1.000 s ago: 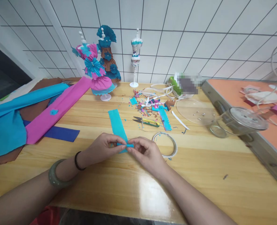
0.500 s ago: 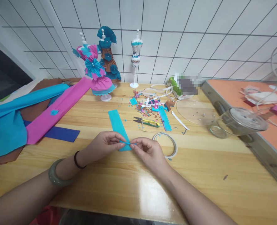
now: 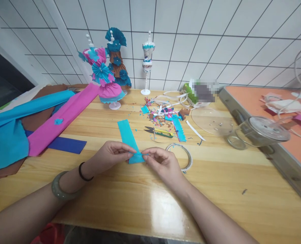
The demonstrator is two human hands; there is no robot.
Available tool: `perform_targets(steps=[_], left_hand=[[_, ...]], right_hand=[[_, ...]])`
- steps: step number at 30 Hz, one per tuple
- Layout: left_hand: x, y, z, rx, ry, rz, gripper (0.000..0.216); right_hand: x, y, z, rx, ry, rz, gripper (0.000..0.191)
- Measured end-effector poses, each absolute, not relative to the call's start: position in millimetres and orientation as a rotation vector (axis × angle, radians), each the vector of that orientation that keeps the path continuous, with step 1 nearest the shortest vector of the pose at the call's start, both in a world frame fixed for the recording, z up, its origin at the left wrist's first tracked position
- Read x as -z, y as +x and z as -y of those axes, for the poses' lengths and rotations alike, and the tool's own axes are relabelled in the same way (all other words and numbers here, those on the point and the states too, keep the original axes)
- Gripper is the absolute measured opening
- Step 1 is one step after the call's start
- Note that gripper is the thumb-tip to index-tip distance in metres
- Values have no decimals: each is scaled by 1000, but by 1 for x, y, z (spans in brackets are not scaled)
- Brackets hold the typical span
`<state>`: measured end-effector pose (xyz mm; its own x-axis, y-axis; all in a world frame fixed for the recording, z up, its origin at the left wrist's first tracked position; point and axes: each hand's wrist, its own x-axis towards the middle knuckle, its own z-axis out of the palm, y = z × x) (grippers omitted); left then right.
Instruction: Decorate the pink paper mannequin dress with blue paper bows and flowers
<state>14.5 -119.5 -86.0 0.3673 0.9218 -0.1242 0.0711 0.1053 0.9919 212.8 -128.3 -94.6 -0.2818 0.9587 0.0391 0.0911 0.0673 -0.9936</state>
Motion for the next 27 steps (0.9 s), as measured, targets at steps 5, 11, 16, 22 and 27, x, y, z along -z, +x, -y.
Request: perform_targets(steps=[5, 11, 16, 22, 27], left_hand=[[87, 12, 119, -814, 1344, -1007, 18], [86, 11, 120, -802, 1407, -1048, 18], [82, 12, 121, -804, 1455, -1045, 20], [79, 10, 122, -807, 1515, -996, 20], [86, 14, 123, -776, 1449, -1017, 19]], right_hand=[[93, 213, 127, -1378, -1102, 1478, 14], [95, 214, 127, -1415, -1100, 1490, 16], [94, 216, 127, -1450, -1125, 1488, 20], [92, 214, 128, -1464, -1127, 1478, 19], [98, 212, 131, -1332, -1087, 1572, 12]])
